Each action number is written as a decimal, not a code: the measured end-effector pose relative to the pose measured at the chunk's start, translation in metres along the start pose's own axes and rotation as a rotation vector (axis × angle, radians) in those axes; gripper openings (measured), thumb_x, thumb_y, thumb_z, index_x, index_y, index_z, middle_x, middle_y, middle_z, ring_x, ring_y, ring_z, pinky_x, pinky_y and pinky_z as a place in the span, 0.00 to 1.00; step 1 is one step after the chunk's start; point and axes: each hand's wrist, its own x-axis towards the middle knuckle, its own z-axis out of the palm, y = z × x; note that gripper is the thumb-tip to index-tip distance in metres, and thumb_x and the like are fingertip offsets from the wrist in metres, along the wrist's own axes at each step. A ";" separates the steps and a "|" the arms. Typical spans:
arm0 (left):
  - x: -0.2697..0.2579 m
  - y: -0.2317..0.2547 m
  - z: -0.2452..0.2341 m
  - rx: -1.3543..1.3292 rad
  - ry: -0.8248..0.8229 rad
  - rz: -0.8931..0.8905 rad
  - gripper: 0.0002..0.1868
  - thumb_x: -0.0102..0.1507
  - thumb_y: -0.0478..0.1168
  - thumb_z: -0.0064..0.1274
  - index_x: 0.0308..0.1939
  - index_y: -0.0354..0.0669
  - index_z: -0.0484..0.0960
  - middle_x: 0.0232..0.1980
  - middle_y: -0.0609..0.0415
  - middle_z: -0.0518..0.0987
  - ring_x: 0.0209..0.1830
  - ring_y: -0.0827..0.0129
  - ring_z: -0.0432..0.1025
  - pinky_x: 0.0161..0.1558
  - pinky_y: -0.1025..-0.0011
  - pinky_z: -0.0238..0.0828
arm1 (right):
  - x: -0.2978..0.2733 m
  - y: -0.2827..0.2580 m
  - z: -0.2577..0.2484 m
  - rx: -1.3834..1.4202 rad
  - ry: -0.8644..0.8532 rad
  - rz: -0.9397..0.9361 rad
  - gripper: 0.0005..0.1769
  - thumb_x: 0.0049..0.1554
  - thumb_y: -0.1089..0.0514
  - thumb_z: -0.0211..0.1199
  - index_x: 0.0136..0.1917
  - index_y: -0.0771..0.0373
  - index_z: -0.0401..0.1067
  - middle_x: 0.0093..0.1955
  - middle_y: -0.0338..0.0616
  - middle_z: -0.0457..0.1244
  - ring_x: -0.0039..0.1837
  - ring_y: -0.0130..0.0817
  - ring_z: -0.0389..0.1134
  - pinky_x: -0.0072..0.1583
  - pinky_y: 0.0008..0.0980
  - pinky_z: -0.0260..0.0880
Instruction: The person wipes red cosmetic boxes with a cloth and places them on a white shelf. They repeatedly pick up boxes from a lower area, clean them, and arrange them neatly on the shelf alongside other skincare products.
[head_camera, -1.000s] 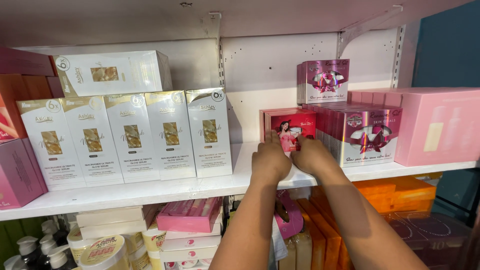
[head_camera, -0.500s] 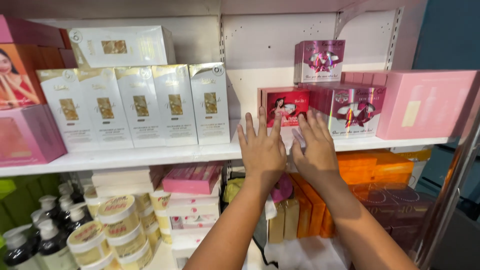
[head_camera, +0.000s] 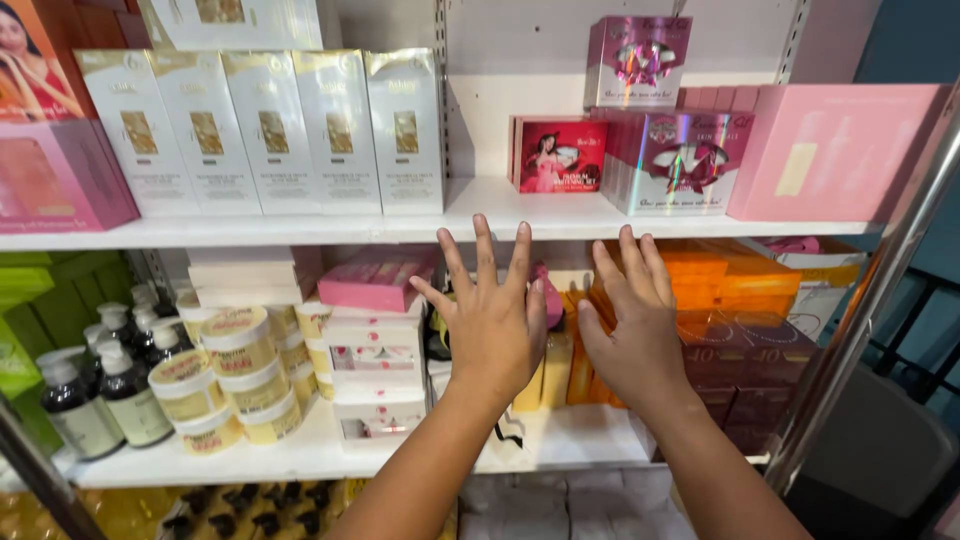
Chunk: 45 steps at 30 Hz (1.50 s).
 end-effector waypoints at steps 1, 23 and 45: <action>-0.005 0.005 -0.001 0.003 -0.008 -0.013 0.34 0.65 0.49 0.49 0.77 0.57 0.62 0.81 0.37 0.48 0.80 0.27 0.33 0.61 0.14 0.24 | -0.004 0.000 -0.003 0.006 -0.015 0.001 0.36 0.54 0.59 0.64 0.75 0.64 0.64 0.82 0.62 0.48 0.83 0.60 0.44 0.78 0.52 0.46; -0.086 0.036 -0.054 0.130 -0.062 -0.010 0.35 0.66 0.47 0.49 0.78 0.53 0.63 0.83 0.42 0.50 0.84 0.37 0.36 0.67 0.18 0.21 | -0.073 -0.041 -0.036 0.006 -0.142 0.009 0.41 0.52 0.52 0.66 0.78 0.58 0.61 0.84 0.57 0.45 0.84 0.60 0.40 0.76 0.64 0.38; -0.193 0.041 -0.065 0.051 -0.317 -0.086 0.42 0.59 0.43 0.53 0.79 0.50 0.59 0.84 0.39 0.45 0.83 0.35 0.32 0.64 0.14 0.18 | -0.186 -0.069 -0.057 0.016 -0.225 0.097 0.37 0.52 0.58 0.67 0.75 0.57 0.65 0.83 0.52 0.50 0.83 0.54 0.46 0.76 0.53 0.38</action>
